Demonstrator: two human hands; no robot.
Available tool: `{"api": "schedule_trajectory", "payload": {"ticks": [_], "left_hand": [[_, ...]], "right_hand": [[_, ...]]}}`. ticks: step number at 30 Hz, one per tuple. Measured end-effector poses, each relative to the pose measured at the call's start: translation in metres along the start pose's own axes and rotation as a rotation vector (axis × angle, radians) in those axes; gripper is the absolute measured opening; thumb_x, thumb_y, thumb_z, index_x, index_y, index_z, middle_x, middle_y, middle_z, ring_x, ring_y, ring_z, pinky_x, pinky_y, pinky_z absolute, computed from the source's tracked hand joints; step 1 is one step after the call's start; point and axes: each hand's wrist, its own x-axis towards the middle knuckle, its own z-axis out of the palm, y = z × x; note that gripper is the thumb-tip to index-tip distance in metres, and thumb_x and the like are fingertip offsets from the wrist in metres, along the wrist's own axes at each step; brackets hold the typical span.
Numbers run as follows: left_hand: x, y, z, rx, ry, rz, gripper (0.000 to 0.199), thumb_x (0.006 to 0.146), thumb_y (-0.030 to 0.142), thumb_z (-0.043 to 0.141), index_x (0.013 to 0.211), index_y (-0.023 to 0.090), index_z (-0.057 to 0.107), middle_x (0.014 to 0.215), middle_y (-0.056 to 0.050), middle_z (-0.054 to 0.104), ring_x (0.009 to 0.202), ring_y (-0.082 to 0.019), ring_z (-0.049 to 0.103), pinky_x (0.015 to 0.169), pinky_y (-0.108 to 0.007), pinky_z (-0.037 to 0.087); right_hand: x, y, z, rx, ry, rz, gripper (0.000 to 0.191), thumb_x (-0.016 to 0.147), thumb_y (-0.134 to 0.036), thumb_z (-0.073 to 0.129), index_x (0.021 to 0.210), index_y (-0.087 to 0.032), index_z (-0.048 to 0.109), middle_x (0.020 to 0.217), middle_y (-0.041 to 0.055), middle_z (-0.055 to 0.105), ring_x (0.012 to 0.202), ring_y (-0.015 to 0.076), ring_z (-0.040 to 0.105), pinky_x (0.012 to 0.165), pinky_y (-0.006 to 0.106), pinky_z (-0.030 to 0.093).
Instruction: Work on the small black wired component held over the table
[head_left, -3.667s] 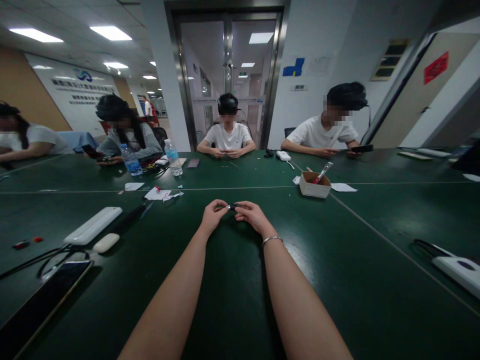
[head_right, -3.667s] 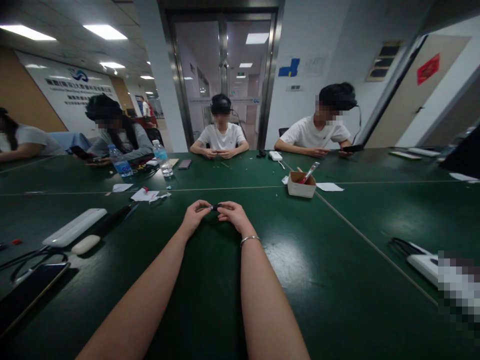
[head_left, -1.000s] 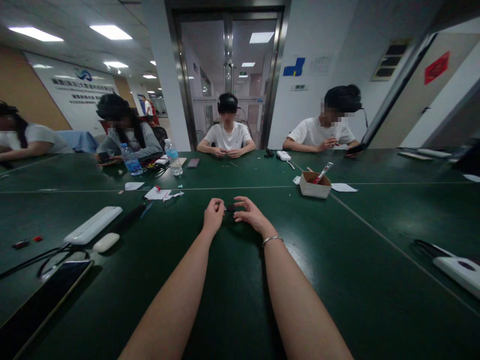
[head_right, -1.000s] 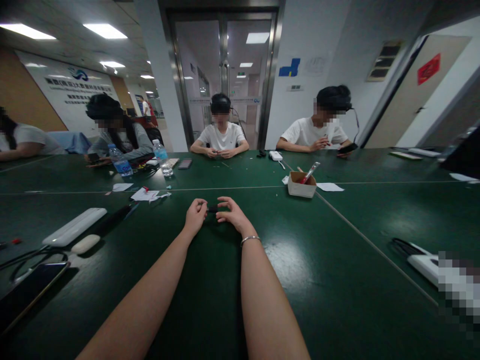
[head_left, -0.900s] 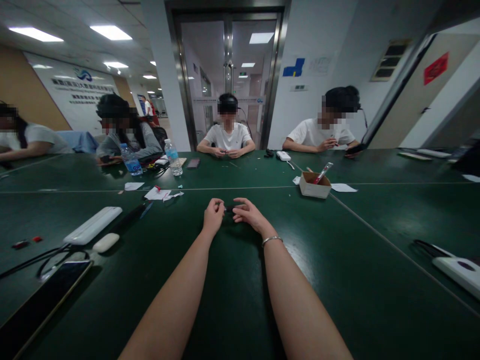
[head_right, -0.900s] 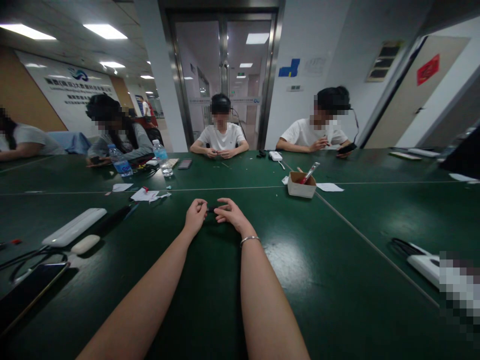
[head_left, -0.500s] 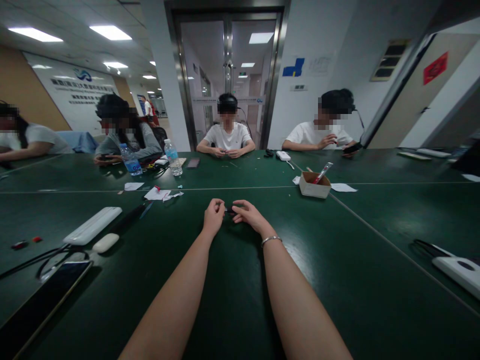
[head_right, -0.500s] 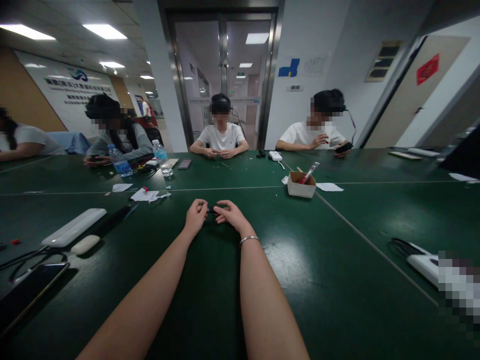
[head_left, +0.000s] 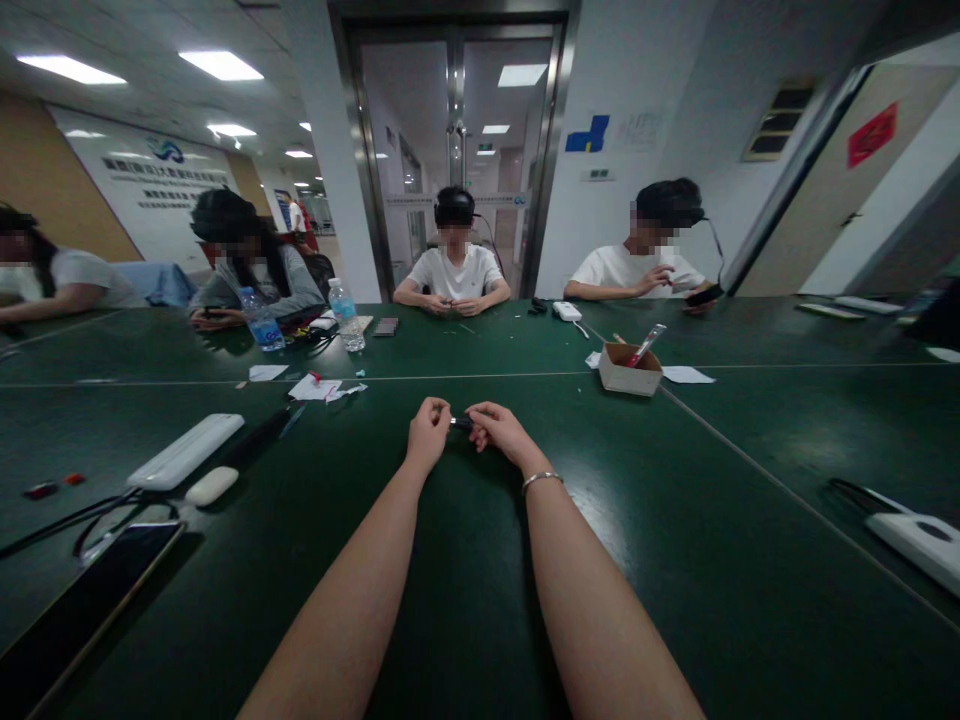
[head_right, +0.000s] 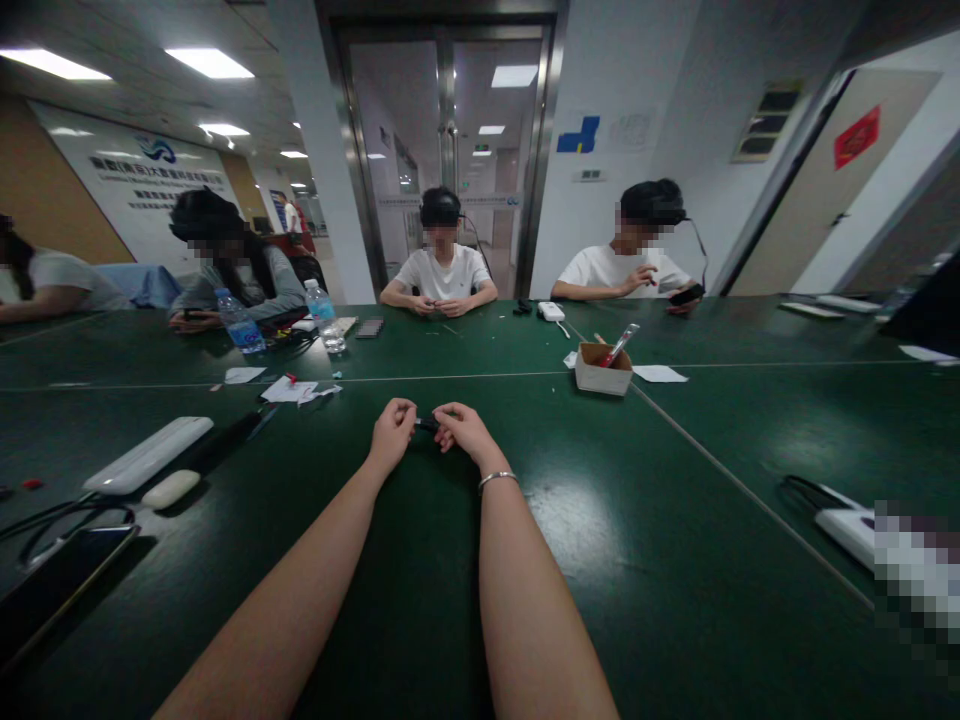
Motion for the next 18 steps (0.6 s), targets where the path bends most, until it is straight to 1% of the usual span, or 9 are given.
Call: {"api": "schedule_trajectory", "payload": {"ticks": [2,4,8,11,12,14,16,17,18], "left_hand": [[-0.0001,0.0001,0.0,0.017,0.008,0.015,0.017,0.081,0.035,0.052,0.087,0.02,0.054,0.053,0.006,0.05,0.045,-0.008,0.046,0.046,-0.018,0.034],[0.0,0.0,0.0002,0.011,0.011,0.013,0.016,0.081,0.035,0.052,0.087,0.019,0.054,0.054,0.006,0.051,0.046,-0.009,0.047,0.046,-0.018,0.035],[0.0005,-0.0004,0.0009,-0.04,0.013,-0.013,0.018,0.082,0.036,0.051,0.09,0.02,0.054,0.057,0.005,0.053,0.049,-0.01,0.051,0.045,-0.018,0.036],[0.0007,-0.0004,0.0009,-0.05,0.012,-0.011,0.019,0.082,0.038,0.051,0.09,0.02,0.054,0.057,0.005,0.054,0.049,-0.01,0.052,0.045,-0.018,0.037],[0.0008,-0.0005,0.0009,-0.051,0.012,-0.008,0.02,0.082,0.038,0.051,0.09,0.02,0.054,0.057,0.005,0.054,0.049,-0.01,0.051,0.045,-0.018,0.037],[0.0011,-0.0011,0.0008,-0.051,0.012,-0.006,0.02,0.082,0.038,0.051,0.09,0.02,0.054,0.057,0.005,0.054,0.048,-0.01,0.051,0.045,-0.018,0.038],[0.0016,-0.0018,0.0008,-0.052,0.012,-0.006,0.02,0.082,0.037,0.051,0.09,0.02,0.054,0.057,0.005,0.053,0.048,-0.01,0.051,0.045,-0.018,0.038],[0.0018,-0.0019,0.0008,-0.052,0.012,-0.005,0.02,0.082,0.037,0.051,0.09,0.02,0.054,0.057,0.005,0.053,0.048,-0.01,0.051,0.045,-0.019,0.039],[0.0019,-0.0019,0.0008,-0.052,0.012,-0.004,0.019,0.082,0.037,0.051,0.09,0.02,0.054,0.057,0.005,0.054,0.048,-0.01,0.051,0.045,-0.019,0.039]], "right_hand": [[-0.0006,0.0007,-0.0018,0.051,-0.022,-0.03,0.028,0.074,-0.016,0.068,0.099,-0.015,0.056,0.058,-0.0042,0.06,0.047,0.008,0.059,0.047,0.018,0.053],[-0.0011,0.0008,-0.0028,0.092,-0.021,-0.037,0.033,0.072,-0.013,0.069,0.102,-0.017,0.056,0.062,-0.0045,0.06,0.051,0.0084,0.062,0.053,0.02,0.056],[-0.0001,0.0003,-0.0012,0.106,0.033,-0.001,0.024,0.078,-0.02,0.066,0.099,-0.016,0.056,0.066,-0.0015,0.062,0.051,0.009,0.062,0.05,0.02,0.056],[0.0004,0.0002,-0.0007,0.091,0.013,0.029,0.02,0.083,-0.028,0.062,0.097,-0.015,0.056,0.065,0.0014,0.062,0.049,0.0095,0.061,0.048,0.021,0.054],[-0.0001,0.0002,-0.0012,0.08,0.0,0.03,0.021,0.083,-0.028,0.062,0.098,-0.014,0.056,0.066,0.0016,0.062,0.049,0.0092,0.06,0.047,0.02,0.054],[-0.0018,0.0,-0.0027,0.074,-0.017,-0.007,0.029,0.076,-0.021,0.067,0.103,-0.017,0.055,0.075,0.0009,0.063,0.051,0.0083,0.061,0.049,0.02,0.054],[-0.0035,-0.0001,-0.0039,0.109,-0.018,-0.085,0.05,0.066,-0.012,0.073,0.111,-0.023,0.051,0.091,0.0,0.062,0.06,0.0086,0.065,0.054,0.021,0.057],[-0.0039,-0.0001,-0.0039,0.116,-0.012,-0.102,0.057,0.064,-0.011,0.074,0.113,-0.025,0.049,0.096,-0.0003,0.061,0.063,0.0092,0.066,0.056,0.022,0.057],[-0.0038,0.0,-0.0035,0.112,-0.004,-0.097,0.058,0.063,-0.012,0.075,0.113,-0.025,0.048,0.096,-0.0005,0.061,0.063,0.0096,0.066,0.056,0.023,0.058]]}}
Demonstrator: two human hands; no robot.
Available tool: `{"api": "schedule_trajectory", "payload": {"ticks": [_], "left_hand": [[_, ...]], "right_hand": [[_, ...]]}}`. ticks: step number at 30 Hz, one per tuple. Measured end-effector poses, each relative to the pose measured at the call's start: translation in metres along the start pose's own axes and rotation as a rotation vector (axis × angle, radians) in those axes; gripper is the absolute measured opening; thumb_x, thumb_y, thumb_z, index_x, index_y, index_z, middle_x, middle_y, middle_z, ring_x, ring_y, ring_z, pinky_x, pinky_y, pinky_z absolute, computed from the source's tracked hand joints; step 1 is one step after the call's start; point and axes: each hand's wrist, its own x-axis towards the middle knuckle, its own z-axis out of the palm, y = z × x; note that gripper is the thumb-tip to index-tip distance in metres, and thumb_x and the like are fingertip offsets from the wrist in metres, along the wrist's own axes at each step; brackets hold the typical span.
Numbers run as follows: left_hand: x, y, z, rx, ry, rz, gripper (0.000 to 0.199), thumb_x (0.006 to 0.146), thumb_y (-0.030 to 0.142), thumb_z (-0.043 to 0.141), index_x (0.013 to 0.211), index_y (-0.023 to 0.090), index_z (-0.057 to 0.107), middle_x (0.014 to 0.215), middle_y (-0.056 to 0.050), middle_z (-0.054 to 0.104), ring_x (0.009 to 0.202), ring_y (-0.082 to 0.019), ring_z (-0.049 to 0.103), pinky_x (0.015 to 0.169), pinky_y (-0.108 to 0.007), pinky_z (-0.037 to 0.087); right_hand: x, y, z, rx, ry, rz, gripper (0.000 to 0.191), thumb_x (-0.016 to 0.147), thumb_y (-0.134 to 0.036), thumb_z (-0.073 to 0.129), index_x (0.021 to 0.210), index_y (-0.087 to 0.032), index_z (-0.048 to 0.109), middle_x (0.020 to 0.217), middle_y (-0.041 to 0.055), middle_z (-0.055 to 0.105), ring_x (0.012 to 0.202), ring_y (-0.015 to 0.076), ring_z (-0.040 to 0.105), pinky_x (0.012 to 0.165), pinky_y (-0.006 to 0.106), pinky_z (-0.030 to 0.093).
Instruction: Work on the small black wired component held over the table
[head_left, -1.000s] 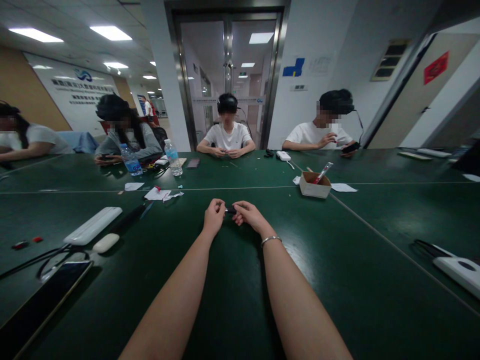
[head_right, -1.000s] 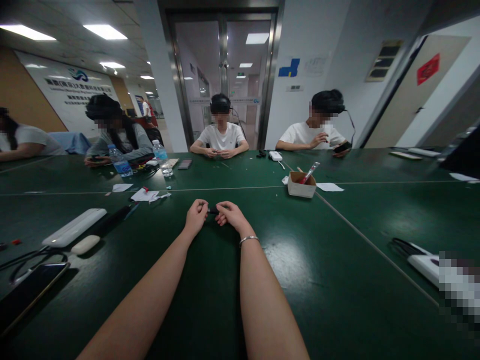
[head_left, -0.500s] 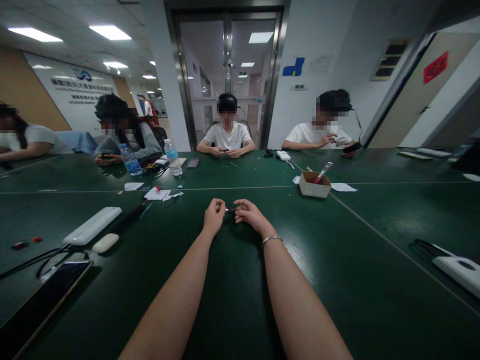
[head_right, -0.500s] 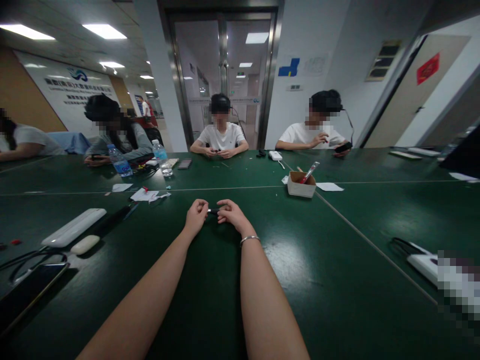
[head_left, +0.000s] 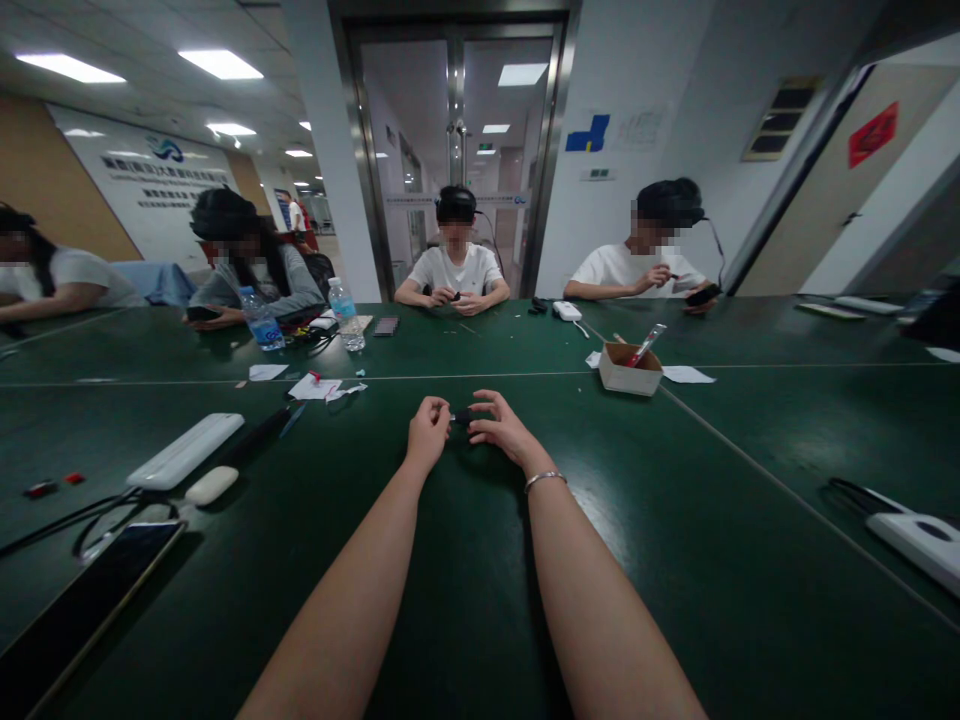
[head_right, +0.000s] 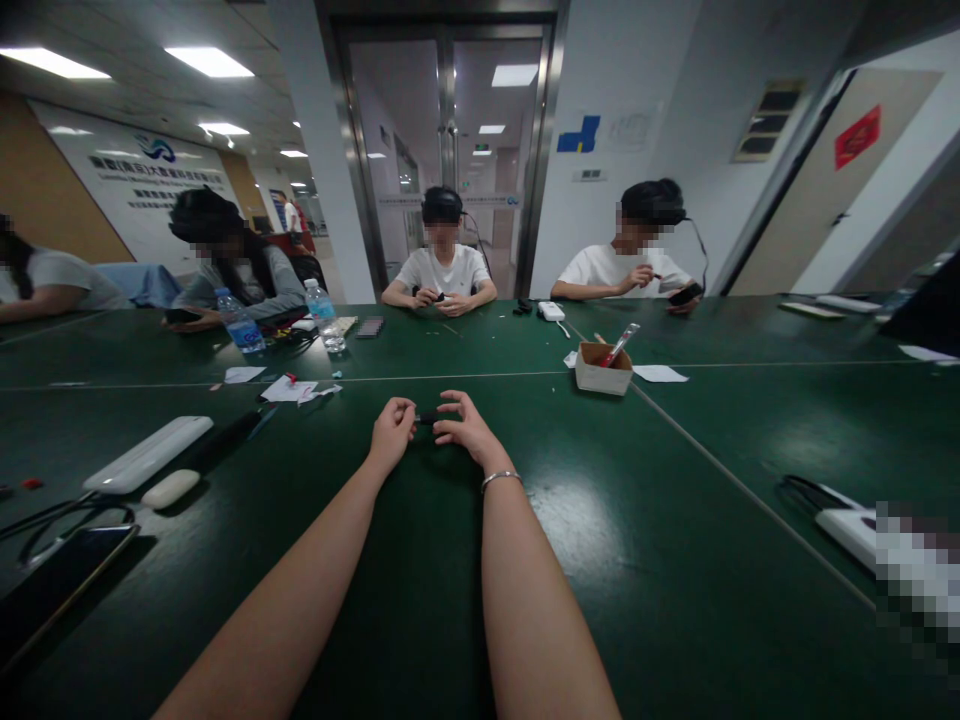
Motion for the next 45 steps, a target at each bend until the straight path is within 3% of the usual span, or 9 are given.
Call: {"api": "schedule_trajectory", "payload": {"ticks": [7,12,18,22,27,32,35,39,45], "left_hand": [[-0.0022,0.0046,-0.0002,0.02,-0.027,0.008,0.018,0.083,0.035,0.049,0.091,0.019,0.053,0.057,0.004,0.054,0.046,-0.009,0.051,0.045,-0.018,0.038],[-0.002,0.0051,-0.0001,0.02,-0.01,0.003,0.018,0.083,0.035,0.05,0.09,0.019,0.053,0.057,0.005,0.054,0.045,-0.009,0.051,0.045,-0.019,0.039],[-0.0036,0.0091,0.0002,0.035,-0.026,0.004,0.017,0.083,0.034,0.049,0.09,0.019,0.053,0.056,0.004,0.054,0.046,-0.009,0.051,0.045,-0.018,0.039],[-0.0042,0.0094,-0.0001,0.043,-0.015,0.015,0.017,0.083,0.034,0.049,0.09,0.019,0.053,0.056,0.004,0.054,0.045,-0.009,0.05,0.045,-0.018,0.038],[-0.0036,0.006,-0.0007,0.029,-0.018,0.013,0.022,0.083,0.04,0.051,0.091,0.02,0.055,0.057,0.005,0.055,0.045,-0.009,0.051,0.046,-0.019,0.039],[-0.0033,0.0038,0.0009,0.046,-0.094,-0.066,0.036,0.088,0.05,0.039,0.087,0.019,0.059,0.048,0.005,0.047,0.039,-0.009,0.045,0.041,-0.019,0.034],[-0.0029,0.004,0.0016,0.003,-0.095,-0.093,0.039,0.089,0.05,0.035,0.091,0.019,0.059,0.057,0.003,0.053,0.043,-0.009,0.05,0.041,-0.019,0.036],[-0.0021,0.0049,0.0007,-0.055,-0.12,-0.06,0.026,0.08,0.037,0.054,0.1,0.02,0.058,0.077,0.001,0.058,0.053,-0.008,0.054,0.044,-0.018,0.04],[-0.0023,0.007,0.0008,-0.063,-0.144,-0.067,0.028,0.084,0.04,0.048,0.097,0.018,0.058,0.054,0.005,0.049,0.044,-0.008,0.044,0.043,-0.018,0.034]], "right_hand": [[0.0053,0.0028,0.003,-0.113,-0.017,0.117,0.021,0.084,-0.031,0.06,0.097,-0.015,0.054,0.06,0.0002,0.061,0.046,0.0098,0.059,0.042,0.018,0.05],[0.0026,0.0008,0.0016,-0.01,-0.021,0.026,0.044,0.07,-0.014,0.07,0.108,-0.021,0.051,0.081,-0.0022,0.062,0.058,0.0082,0.064,0.053,0.02,0.056],[0.0032,-0.0002,0.0052,-0.122,-0.009,0.119,0.018,0.084,-0.027,0.057,0.098,-0.015,0.055,0.061,0.0,0.061,0.044,0.0089,0.058,0.041,0.018,0.049],[0.0022,-0.0007,0.004,-0.004,-0.003,0.05,0.034,0.074,-0.014,0.066,0.105,-0.02,0.052,0.074,-0.0025,0.064,0.054,0.0088,0.063,0.05,0.02,0.054],[0.0046,0.0007,0.0038,-0.096,0.009,0.11,0.019,0.084,-0.029,0.061,0.095,-0.015,0.055,0.06,-0.0003,0.064,0.042,0.0077,0.056,0.04,0.017,0.048],[0.0051,0.002,0.0021,-0.038,-0.012,0.093,0.018,0.081,-0.023,0.065,0.095,-0.014,0.058,0.061,0.0008,0.066,0.044,0.0066,0.057,0.044,0.016,0.05],[0.0045,0.0027,0.0009,0.007,0.008,0.089,0.018,0.079,-0.021,0.066,0.095,-0.015,0.06,0.062,0.001,0.066,0.046,0.0075,0.058,0.045,0.017,0.05],[0.0044,0.0035,0.0003,0.047,0.037,0.087,0.016,0.08,-0.019,0.064,0.095,-0.014,0.06,0.064,0.0022,0.066,0.05,0.0086,0.06,0.046,0.018,0.051],[0.004,0.0024,0.0009,0.055,0.032,0.107,0.013,0.082,-0.017,0.061,0.095,-0.014,0.06,0.065,0.0039,0.067,0.05,0.0091,0.061,0.048,0.018,0.052]]}}
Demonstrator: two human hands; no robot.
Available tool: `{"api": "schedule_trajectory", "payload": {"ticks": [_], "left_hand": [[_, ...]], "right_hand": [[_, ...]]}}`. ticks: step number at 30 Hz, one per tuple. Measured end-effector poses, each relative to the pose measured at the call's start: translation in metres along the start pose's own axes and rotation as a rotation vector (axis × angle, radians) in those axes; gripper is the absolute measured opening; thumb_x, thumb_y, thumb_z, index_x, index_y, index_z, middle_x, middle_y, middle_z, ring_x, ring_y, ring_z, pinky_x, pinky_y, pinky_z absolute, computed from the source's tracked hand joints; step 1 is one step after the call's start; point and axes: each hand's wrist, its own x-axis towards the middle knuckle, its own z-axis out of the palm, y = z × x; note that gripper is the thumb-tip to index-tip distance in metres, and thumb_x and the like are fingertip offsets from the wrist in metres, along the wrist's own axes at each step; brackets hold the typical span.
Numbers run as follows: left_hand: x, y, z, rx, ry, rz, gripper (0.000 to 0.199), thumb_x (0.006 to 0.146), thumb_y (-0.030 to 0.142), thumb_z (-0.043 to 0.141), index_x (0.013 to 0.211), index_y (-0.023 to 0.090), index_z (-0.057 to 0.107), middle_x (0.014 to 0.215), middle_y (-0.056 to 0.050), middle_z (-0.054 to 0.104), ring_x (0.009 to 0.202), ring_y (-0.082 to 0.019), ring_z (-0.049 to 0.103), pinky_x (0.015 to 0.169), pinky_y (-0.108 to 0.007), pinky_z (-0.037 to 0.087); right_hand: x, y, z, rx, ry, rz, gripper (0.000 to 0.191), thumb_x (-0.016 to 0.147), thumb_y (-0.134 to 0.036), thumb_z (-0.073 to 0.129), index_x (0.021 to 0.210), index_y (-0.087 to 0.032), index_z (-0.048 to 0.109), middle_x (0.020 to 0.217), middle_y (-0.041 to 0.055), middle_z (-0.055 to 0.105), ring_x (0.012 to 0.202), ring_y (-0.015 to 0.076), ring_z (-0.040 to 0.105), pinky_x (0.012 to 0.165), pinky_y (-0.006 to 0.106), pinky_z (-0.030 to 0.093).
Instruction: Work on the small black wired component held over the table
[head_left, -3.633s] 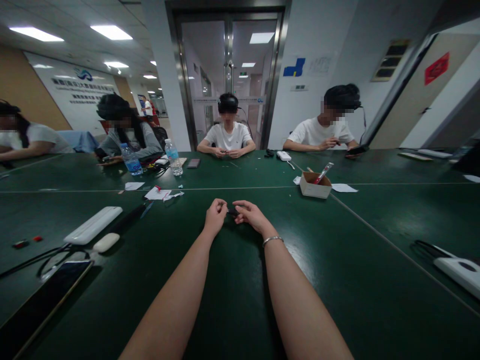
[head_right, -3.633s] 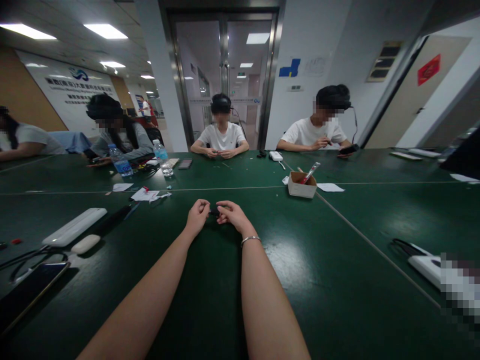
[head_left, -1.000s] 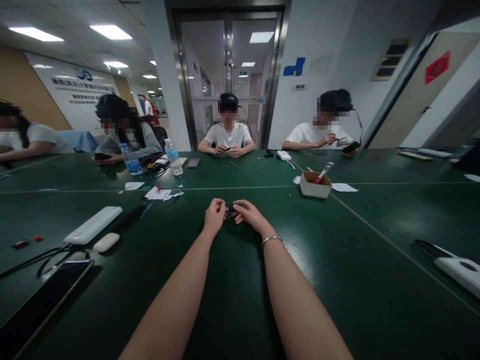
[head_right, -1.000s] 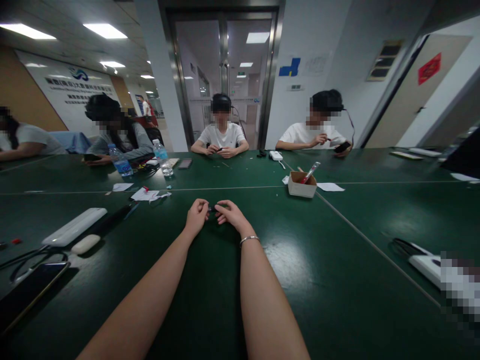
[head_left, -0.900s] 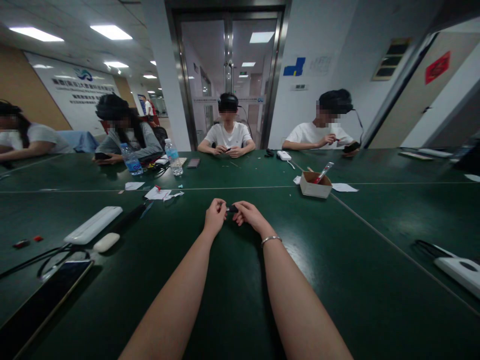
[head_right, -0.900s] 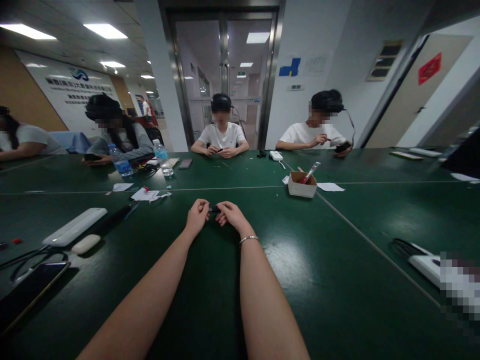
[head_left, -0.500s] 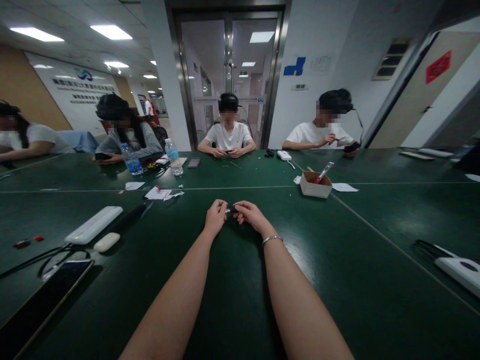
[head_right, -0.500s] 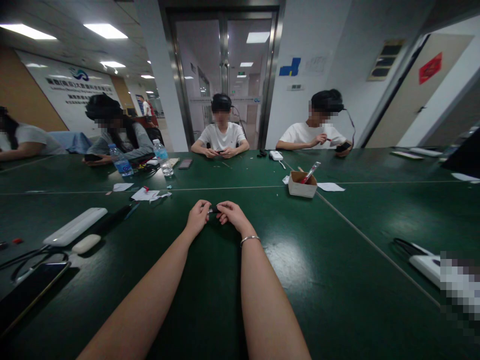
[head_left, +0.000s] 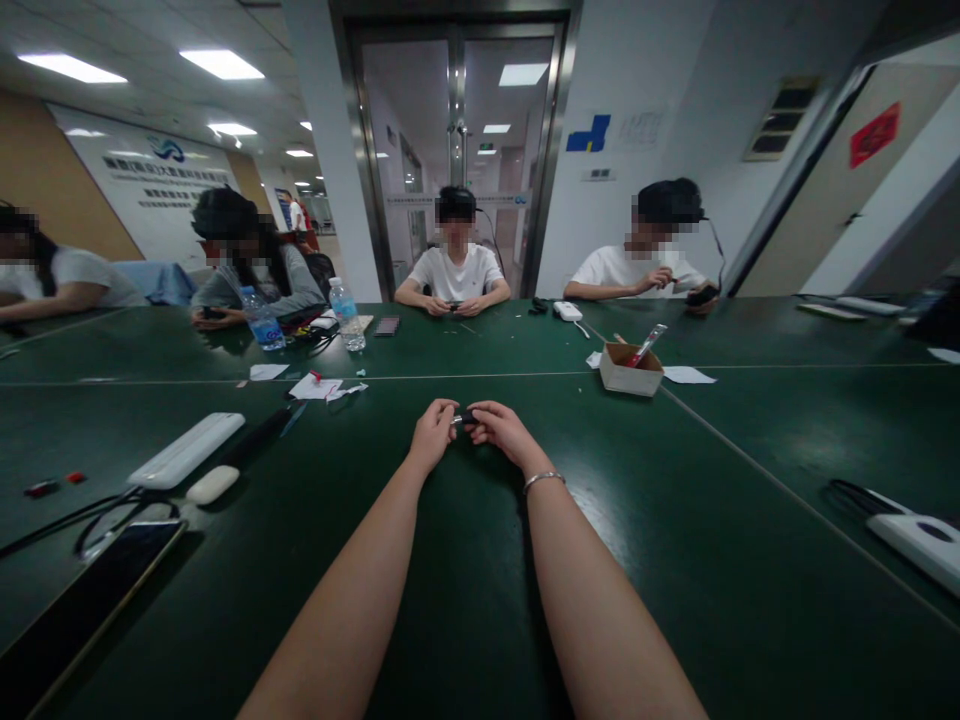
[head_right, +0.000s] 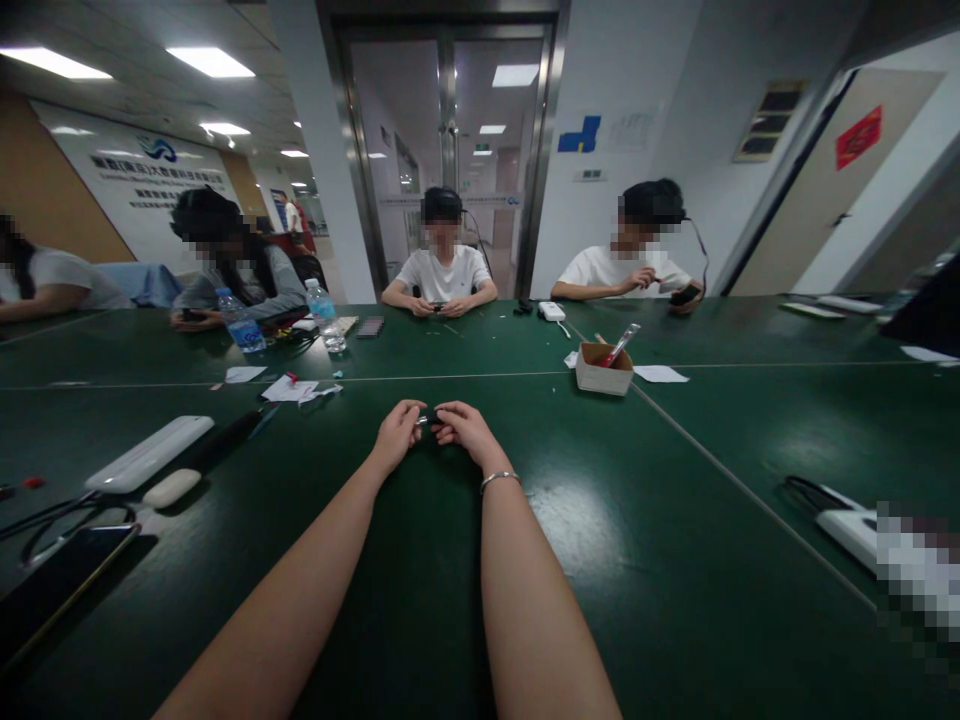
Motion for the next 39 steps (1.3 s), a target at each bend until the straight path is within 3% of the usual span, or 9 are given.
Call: {"api": "schedule_trajectory", "payload": {"ticks": [3,7,10,20,28,34,39], "left_hand": [[-0.0001,0.0006,0.0002,-0.009,-0.008,-0.033,0.031,0.086,0.043,0.044,0.098,0.018,0.058,0.057,0.004,0.051,0.045,-0.008,0.046,0.042,-0.018,0.034],[0.0008,-0.0005,-0.0005,-0.034,-0.025,-0.023,0.027,0.078,0.03,0.054,0.103,0.019,0.057,0.07,0.003,0.056,0.049,-0.007,0.049,0.044,-0.017,0.036],[0.0008,-0.0002,-0.0011,-0.031,-0.026,0.004,0.026,0.078,0.029,0.054,0.102,0.017,0.056,0.067,0.003,0.055,0.049,-0.007,0.048,0.046,-0.017,0.037],[0.0015,-0.0015,-0.0015,-0.026,-0.017,0.031,0.029,0.081,0.045,0.054,0.09,0.018,0.054,0.061,0.002,0.057,0.052,-0.009,0.053,0.047,-0.019,0.039],[0.0012,0.0008,-0.0027,-0.048,-0.021,0.02,0.021,0.073,0.03,0.062,0.09,0.017,0.06,0.072,-0.002,0.063,0.068,-0.013,0.061,0.055,-0.021,0.043],[0.0026,-0.0009,-0.0042,-0.073,-0.053,0.007,0.027,0.072,0.036,0.065,0.088,0.015,0.06,0.068,-0.002,0.064,0.063,-0.013,0.059,0.057,-0.023,0.045],[0.0059,-0.0013,-0.0067,-0.097,0.07,-0.041,0.029,0.073,0.041,0.064,0.08,0.014,0.059,0.064,-0.001,0.061,0.057,-0.011,0.055,0.051,-0.022,0.042]], "right_hand": [[-0.0009,-0.0011,0.0005,-0.003,0.007,-0.001,0.014,0.083,-0.016,0.059,0.096,-0.014,0.06,0.066,0.0044,0.068,0.051,0.0094,0.062,0.05,0.019,0.052],[-0.0015,-0.0014,0.0001,0.009,0.008,-0.013,0.014,0.083,-0.018,0.061,0.096,-0.014,0.06,0.067,0.0046,0.068,0.052,0.0099,0.062,0.05,0.02,0.053],[-0.0012,-0.0008,-0.0004,0.015,0.009,-0.012,0.013,0.083,-0.017,0.06,0.096,-0.014,0.06,0.067,0.0041,0.067,0.052,0.0099,0.062,0.05,0.02,0.053],[-0.0007,-0.0005,-0.0005,0.018,0.023,-0.01,0.015,0.082,-0.017,0.062,0.097,-0.015,0.059,0.071,0.005,0.069,0.056,0.0122,0.066,0.053,0.023,0.057],[0.0005,0.0016,-0.0023,0.052,0.049,-0.019,0.014,0.083,-0.018,0.062,0.096,-0.015,0.059,0.07,0.0052,0.069,0.055,0.0122,0.066,0.054,0.023,0.057],[0.0009,0.0019,-0.0029,0.048,0.03,-0.031,0.015,0.082,-0.017,0.063,0.096,-0.016,0.058,0.073,0.0045,0.069,0.054,0.0118,0.066,0.053,0.024,0.057],[0.0011,0.0006,-0.0028,0.058,0.077,-0.029,0.014,0.084,-0.017,0.06,0.098,-0.017,0.056,0.073,0.0044,0.069,0.055,0.0121,0.066,0.055,0.025,0.057]]}}
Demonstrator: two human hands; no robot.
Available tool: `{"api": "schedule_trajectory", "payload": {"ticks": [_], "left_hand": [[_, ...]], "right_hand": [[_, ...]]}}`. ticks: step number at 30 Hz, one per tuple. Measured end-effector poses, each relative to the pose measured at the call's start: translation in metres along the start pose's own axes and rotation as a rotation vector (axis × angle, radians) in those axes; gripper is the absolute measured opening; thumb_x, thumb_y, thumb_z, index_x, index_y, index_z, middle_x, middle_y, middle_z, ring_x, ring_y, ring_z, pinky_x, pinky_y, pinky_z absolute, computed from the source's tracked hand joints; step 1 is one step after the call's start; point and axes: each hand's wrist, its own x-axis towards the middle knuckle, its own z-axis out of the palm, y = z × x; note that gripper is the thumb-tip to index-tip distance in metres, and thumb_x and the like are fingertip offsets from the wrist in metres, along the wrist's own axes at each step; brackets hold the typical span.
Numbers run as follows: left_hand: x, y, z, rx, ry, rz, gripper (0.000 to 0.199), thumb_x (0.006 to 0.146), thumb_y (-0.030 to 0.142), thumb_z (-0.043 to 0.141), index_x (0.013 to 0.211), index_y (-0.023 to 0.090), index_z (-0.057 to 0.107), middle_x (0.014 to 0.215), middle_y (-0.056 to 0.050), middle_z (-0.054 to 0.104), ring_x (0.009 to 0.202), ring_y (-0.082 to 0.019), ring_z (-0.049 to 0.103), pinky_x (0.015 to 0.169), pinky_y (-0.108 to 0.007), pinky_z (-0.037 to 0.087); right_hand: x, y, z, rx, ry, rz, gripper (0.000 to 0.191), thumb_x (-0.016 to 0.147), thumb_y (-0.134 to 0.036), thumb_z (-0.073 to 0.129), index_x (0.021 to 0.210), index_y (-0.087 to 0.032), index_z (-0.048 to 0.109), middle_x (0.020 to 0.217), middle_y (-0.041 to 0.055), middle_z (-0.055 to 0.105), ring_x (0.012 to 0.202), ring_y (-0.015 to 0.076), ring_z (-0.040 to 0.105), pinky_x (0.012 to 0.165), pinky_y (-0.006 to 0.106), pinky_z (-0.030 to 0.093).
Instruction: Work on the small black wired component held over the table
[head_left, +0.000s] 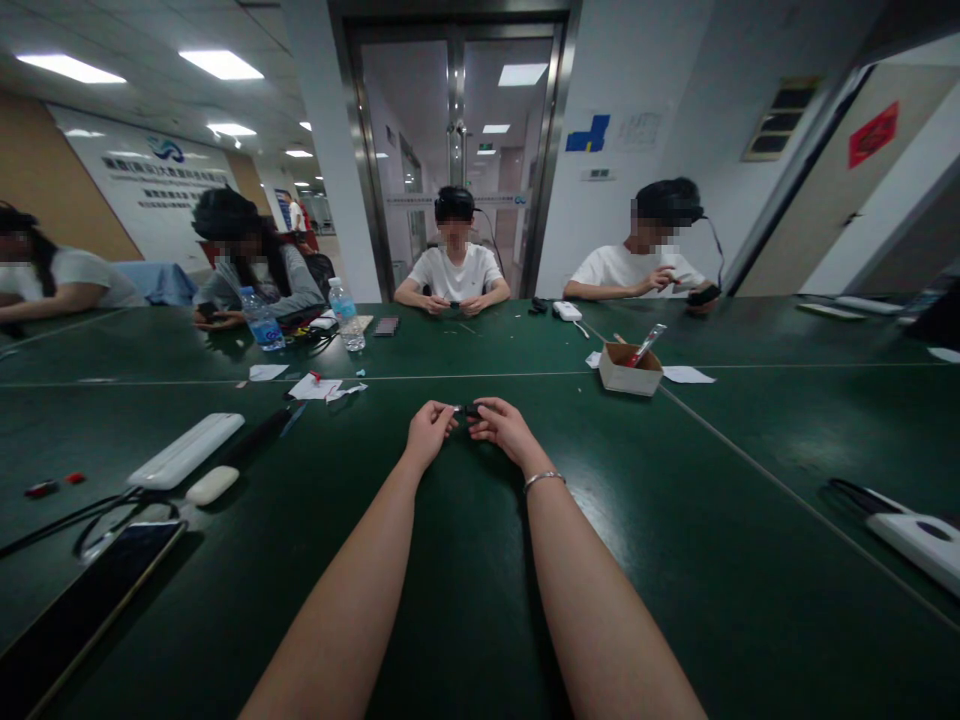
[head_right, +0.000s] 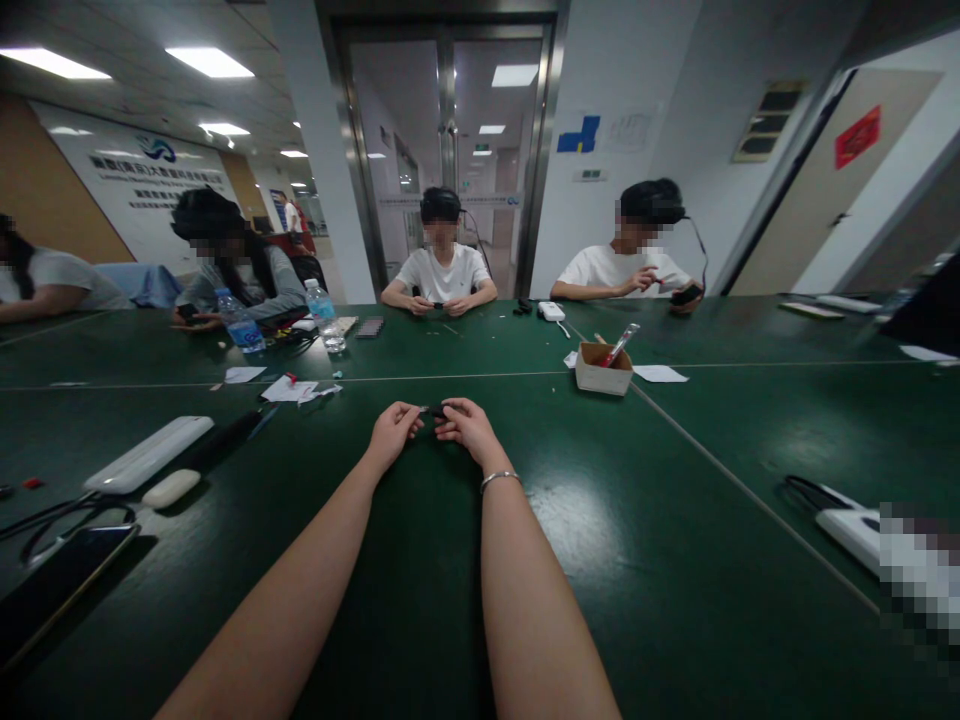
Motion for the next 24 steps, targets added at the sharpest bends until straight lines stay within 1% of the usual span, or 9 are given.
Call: {"api": "schedule_trajectory", "payload": {"ticks": [2,3,4,7,9,14,19,24], "left_hand": [[0.0017,0.0003,-0.0012,-0.05,0.081,-0.039,0.03,0.073,0.043,0.064,0.079,0.014,0.058,0.064,-0.001,0.061,0.055,-0.01,0.054,0.05,-0.021,0.042],[0.0021,0.0006,-0.0015,-0.068,0.099,-0.055,0.031,0.072,0.043,0.064,0.079,0.014,0.058,0.064,-0.001,0.06,0.055,-0.009,0.053,0.05,-0.021,0.042],[0.0021,0.0011,-0.0015,-0.072,0.093,-0.066,0.031,0.072,0.043,0.064,0.079,0.014,0.058,0.064,-0.001,0.06,0.055,-0.009,0.053,0.05,-0.021,0.042],[-0.0002,0.0035,0.0009,-0.019,-0.016,-0.069,0.029,0.071,0.042,0.065,0.077,0.014,0.059,0.062,0.0,0.06,0.055,-0.01,0.054,0.05,-0.021,0.041],[-0.0023,0.0052,0.0032,0.01,-0.059,-0.059,0.028,0.071,0.041,0.065,0.076,0.014,0.058,0.061,0.0,0.06,0.055,-0.01,0.054,0.05,-0.021,0.04],[-0.0039,0.0066,0.0047,0.019,-0.07,-0.06,0.028,0.072,0.042,0.064,0.075,0.015,0.058,0.061,0.0,0.06,0.055,-0.01,0.054,0.051,-0.022,0.04],[-0.002,0.0037,0.0043,0.07,-0.074,-0.071,0.028,0.073,0.043,0.062,0.073,0.016,0.056,0.059,0.0,0.06,0.054,-0.01,0.054,0.051,-0.022,0.04],[-0.0004,-0.0027,0.0039,0.158,-0.09,-0.045,0.033,0.078,0.048,0.054,0.07,0.017,0.056,0.056,0.0,0.059,0.05,-0.011,0.052,0.051,-0.022,0.04]], "right_hand": [[-0.0003,-0.0003,0.0001,0.014,0.022,-0.011,0.014,0.085,-0.017,0.058,0.099,-0.018,0.055,0.074,0.0041,0.069,0.055,0.012,0.066,0.056,0.025,0.057],[-0.0004,-0.0003,0.0003,0.013,0.019,-0.016,0.015,0.085,-0.017,0.058,0.099,-0.018,0.055,0.075,0.0042,0.069,0.056,0.012,0.066,0.056,0.025,0.057],[-0.0006,-0.0002,0.0005,0.004,0.007,-0.019,0.015,0.085,-0.017,0.058,0.1,-0.018,0.055,0.076,0.0044,0.069,0.056,0.0119,0.067,0.056,0.024,0.057],[-0.0006,0.0006,0.0011,-0.041,-0.037,-0.016,0.017,0.083,-0.017,0.061,0.099,-0.017,0.057,0.078,0.0047,0.069,0.057,0.0117,0.067,0.056,0.023,0.057],[-0.0003,0.0013,0.0011,-0.051,-0.048,-0.015,0.017,0.082,-0.017,0.062,0.098,-0.017,0.058,0.078,0.0048,0.069,0.057,0.0116,0.067,0.056,0.023,0.057],[0.0016,0.0028,-0.0003,-0.056,-0.058,-0.009,0.016,0.082,-0.015,0.061,0.098,-0.016,0.058,0.079,0.0048,0.069,0.057,0.0113,0.066,0.057,0.023,0.057],[0.0026,0.0039,-0.001,-0.049,-0.045,-0.003,0.016,0.082,-0.013,0.061,0.097,-0.015,0.058,0.076,0.0052,0.07,0.056,0.011,0.066,0.058,0.023,0.057],[0.0016,0.0036,-0.0012,-0.049,-0.042,-0.004,0.015,0.082,-0.012,0.061,0.096,-0.015,0.059,0.075,0.0051,0.07,0.056,0.011,0.066,0.058,0.022,0.056]]}}
